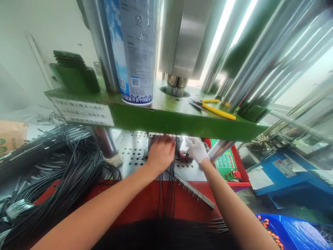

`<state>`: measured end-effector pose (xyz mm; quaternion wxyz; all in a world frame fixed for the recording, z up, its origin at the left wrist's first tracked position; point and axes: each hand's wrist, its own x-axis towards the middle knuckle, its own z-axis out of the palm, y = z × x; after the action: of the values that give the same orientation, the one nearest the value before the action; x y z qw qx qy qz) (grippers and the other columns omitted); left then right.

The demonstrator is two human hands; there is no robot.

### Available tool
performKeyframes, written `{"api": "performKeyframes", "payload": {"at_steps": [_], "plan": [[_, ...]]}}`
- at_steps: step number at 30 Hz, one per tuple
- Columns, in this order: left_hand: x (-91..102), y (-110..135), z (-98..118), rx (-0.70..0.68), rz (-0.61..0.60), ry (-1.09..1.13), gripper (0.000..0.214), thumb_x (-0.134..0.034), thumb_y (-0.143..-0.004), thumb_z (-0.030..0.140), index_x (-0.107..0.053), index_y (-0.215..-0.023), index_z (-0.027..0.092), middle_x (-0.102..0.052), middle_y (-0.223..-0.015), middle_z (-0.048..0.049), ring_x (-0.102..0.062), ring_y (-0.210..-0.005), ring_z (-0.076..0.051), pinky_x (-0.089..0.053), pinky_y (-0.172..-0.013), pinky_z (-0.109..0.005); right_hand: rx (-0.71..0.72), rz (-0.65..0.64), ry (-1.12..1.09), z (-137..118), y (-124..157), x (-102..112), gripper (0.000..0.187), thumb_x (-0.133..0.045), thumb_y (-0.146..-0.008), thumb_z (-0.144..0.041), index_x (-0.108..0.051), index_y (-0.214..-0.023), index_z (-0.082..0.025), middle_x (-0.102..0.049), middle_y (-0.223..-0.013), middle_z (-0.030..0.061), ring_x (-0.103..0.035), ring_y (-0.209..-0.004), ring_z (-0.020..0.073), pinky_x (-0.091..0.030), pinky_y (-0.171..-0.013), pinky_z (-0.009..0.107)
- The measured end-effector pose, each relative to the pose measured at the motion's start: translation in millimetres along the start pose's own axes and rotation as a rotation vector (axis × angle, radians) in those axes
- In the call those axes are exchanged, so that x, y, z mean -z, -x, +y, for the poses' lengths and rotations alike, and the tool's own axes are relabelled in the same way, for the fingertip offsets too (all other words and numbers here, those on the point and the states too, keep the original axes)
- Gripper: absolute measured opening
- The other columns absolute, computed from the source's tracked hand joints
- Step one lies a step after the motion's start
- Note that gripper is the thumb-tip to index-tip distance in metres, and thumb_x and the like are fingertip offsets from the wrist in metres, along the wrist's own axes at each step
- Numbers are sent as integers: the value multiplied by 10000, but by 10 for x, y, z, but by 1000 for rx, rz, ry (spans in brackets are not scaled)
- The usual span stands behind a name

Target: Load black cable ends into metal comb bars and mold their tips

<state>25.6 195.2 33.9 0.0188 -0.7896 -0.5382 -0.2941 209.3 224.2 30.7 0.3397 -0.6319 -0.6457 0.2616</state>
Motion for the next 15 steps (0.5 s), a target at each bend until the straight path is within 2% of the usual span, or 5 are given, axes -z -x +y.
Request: {"api": "performKeyframes", "payload": {"at_steps": [2,5,9,12,15], "plan": [[-97,-5,218,-52,-96,-79,355,-359,-945,235,-521,-1245,135,-631,-1089,-152,-635,-930,-270,-512,-775,-390,-2,-23,13,8,265,11,367,-452,-924,-434,-601,-1096,-146,-665,-855,52,-622,-735,168,-499,-706,319],[-245,-123,362,-10,-174,-148,385,-440,-876,123,-499,-1244,30,-655,-898,-176,-665,-711,-266,-505,-581,-349,6,-49,45,91,648,9,293,-499,-877,-417,-644,-1004,-196,-681,-854,36,-625,-764,185,-477,-725,311],[-366,-257,365,47,-225,-243,379,-489,-820,41,-515,-1194,-16,-651,-828,-175,-678,-715,-273,-500,-583,-325,2,-73,50,322,934,-33,270,-496,-871,-391,-640,-1017,-217,-690,-922,29,-634,-831,186,-459,-782,300],[-420,-312,340,72,-249,-284,321,-537,-862,141,-539,-1153,7,-656,-845,-147,-674,-754,-251,-516,-630,-331,-5,-100,46,436,992,-61,275,-491,-875,-380,-646,-1029,-213,-692,-958,38,-636,-886,187,-447,-817,292],[-453,-371,309,98,-275,-316,294,-550,-906,285,-567,-1115,80,-659,-874,-80,-653,-765,-189,-532,-688,-338,-9,-133,46,440,1015,-69,263,-493,-877,-385,-650,-1017,-228,-695,-966,29,-636,-892,187,-443,-809,287]]}}
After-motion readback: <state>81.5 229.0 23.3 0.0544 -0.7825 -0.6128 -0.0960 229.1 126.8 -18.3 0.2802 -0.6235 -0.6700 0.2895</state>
